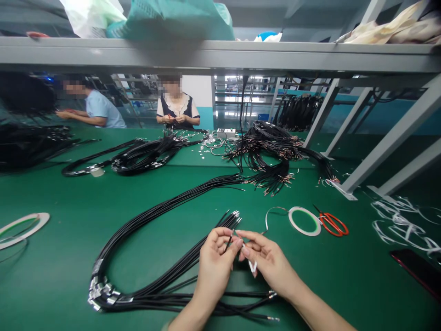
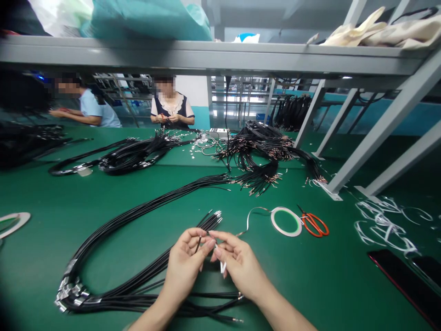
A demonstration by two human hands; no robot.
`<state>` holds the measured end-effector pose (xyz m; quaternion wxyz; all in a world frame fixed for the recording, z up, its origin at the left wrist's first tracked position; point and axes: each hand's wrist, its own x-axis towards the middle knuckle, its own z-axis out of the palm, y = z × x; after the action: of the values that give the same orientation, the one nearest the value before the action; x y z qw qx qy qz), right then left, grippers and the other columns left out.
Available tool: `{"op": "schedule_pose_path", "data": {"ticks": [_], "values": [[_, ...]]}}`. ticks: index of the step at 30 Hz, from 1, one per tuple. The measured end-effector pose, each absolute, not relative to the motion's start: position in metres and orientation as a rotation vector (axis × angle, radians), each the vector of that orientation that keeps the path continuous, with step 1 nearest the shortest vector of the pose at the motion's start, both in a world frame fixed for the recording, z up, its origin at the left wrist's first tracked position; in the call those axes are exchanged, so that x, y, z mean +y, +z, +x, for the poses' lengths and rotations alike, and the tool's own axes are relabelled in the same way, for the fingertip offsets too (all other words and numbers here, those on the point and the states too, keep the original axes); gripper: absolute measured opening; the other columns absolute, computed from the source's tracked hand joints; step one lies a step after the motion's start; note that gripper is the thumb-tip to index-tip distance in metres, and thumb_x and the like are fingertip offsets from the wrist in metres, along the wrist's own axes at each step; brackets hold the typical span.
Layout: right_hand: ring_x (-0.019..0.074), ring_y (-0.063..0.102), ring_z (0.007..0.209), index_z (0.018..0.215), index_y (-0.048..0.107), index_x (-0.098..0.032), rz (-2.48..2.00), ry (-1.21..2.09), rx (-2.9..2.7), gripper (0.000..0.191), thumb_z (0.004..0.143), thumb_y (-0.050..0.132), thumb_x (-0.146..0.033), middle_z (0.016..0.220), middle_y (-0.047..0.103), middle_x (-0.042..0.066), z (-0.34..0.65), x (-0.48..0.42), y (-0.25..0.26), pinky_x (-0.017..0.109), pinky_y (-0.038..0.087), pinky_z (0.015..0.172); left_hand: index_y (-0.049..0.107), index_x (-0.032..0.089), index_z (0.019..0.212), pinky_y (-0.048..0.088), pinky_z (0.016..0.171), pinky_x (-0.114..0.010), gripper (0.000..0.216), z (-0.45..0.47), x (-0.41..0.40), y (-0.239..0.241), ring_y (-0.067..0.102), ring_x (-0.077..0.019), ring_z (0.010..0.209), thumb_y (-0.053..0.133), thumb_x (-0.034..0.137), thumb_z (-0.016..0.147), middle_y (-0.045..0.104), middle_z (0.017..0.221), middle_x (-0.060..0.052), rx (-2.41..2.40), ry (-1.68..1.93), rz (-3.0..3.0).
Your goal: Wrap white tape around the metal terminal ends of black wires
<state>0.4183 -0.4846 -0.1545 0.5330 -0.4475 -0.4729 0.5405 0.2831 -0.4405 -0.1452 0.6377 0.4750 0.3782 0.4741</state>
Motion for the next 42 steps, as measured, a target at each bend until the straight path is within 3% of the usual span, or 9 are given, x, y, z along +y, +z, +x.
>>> {"op": "schedule_pose_path", "data": {"ticks": [3,10,17,22,25,27,31,36,42], "values": [[0.0081,0.048,0.052,0.124,0.054,-0.02,-1.083,1.294,-1.156,0.04,0.087,0.058,-0.034,0.072,0.062,0.001,0.419,-0.485,-0.155,0.018,0.042,0.045,0.051,0.017,0.088,0.048,0.056,-0.019,0.029,0.284,-0.44,-0.148,0.061,-0.0101,0.06,0.073,0.023,0.071,0.065,0.071,0.0,0.801,1.086,1.053],[0.008,0.046,0.048,0.14,0.029,-0.029,-1.126,1.258,-1.2,0.056,0.089,0.054,-0.03,0.072,0.063,-0.001,0.422,-0.488,-0.151,0.02,0.041,0.047,0.053,0.018,0.094,0.048,0.051,-0.018,0.031,0.284,-0.44,-0.143,0.06,-0.0096,0.055,0.072,0.024,0.071,0.066,0.073,0.0,0.828,1.049,1.087],[0.0107,0.054,0.057,0.129,0.048,-0.023,-1.149,1.228,-1.233,0.042,0.089,0.055,-0.031,0.074,0.062,0.0,0.421,-0.487,-0.15,0.024,0.046,0.055,0.064,0.014,0.088,0.031,0.034,-0.014,0.023,0.281,-0.442,-0.143,0.043,-0.0044,0.039,0.068,0.033,0.075,0.062,0.061,0.001,0.936,1.028,1.224],[0.0153,0.062,0.075,0.127,0.051,-0.023,-1.165,1.182,-1.236,0.04,0.088,0.055,-0.032,0.082,0.063,0.002,0.418,-0.49,-0.147,0.026,0.05,0.064,0.064,0.015,0.082,0.03,0.039,-0.015,0.016,0.28,-0.44,-0.148,0.038,-0.0031,0.042,0.064,0.031,0.079,0.059,0.071,0.001,0.906,1.021,1.348],[0.0111,0.059,0.057,0.132,0.044,-0.025,-1.201,1.141,-1.243,0.044,0.09,0.05,-0.037,0.08,0.062,0.001,0.416,-0.49,-0.149,0.021,0.047,0.049,0.062,0.016,0.081,0.029,0.04,-0.016,0.015,0.279,-0.439,-0.148,0.038,-0.0036,0.045,0.062,0.031,0.08,0.055,0.077,0.001,0.903,1.01,1.39],[0.0069,0.048,0.043,0.134,0.04,-0.024,-1.219,1.133,-1.222,0.048,0.09,0.049,-0.039,0.071,0.059,-0.002,0.416,-0.489,-0.15,0.018,0.038,0.04,0.06,0.017,0.084,0.026,0.04,-0.017,0.016,0.278,-0.439,-0.149,0.034,-0.0047,0.045,0.061,0.033,0.082,0.051,0.067,0.004,0.922,0.963,1.394],[0.0058,0.035,0.037,0.128,0.044,-0.017,-1.214,1.131,-1.083,0.045,0.093,0.042,-0.045,0.06,0.055,-0.004,0.424,-0.483,-0.146,0.018,0.026,0.037,0.058,0.017,0.087,0.02,0.042,-0.019,0.019,0.278,-0.438,-0.154,0.027,-0.0069,0.045,0.061,0.035,0.081,0.037,0.052,0.008,0.988,0.906,1.467],[0.0111,0.049,0.053,0.112,0.057,-0.016,-1.314,0.893,-1.103,0.037,0.092,0.042,-0.043,0.074,0.061,0.003,0.461,-0.476,-0.138,0.022,0.036,0.048,0.059,0.017,0.089,0.015,0.044,-0.021,0.023,0.278,-0.437,-0.157,0.022,-0.0078,0.045,0.06,0.039,0.081,0.032,0.052,0.008,1.034,0.881,1.447],[0.0171,0.056,0.072,0.093,0.066,-0.019,-1.552,0.74,-1.496,0.016,0.087,0.054,-0.027,0.083,0.063,0.003,0.489,-0.478,-0.142,0.028,0.044,0.064,0.062,0.017,0.087,0.024,0.048,-0.02,0.022,0.278,-0.439,-0.154,0.03,-0.0086,0.049,0.058,0.039,0.082,0.047,0.063,0.003,1.064,0.846,1.616]]}}
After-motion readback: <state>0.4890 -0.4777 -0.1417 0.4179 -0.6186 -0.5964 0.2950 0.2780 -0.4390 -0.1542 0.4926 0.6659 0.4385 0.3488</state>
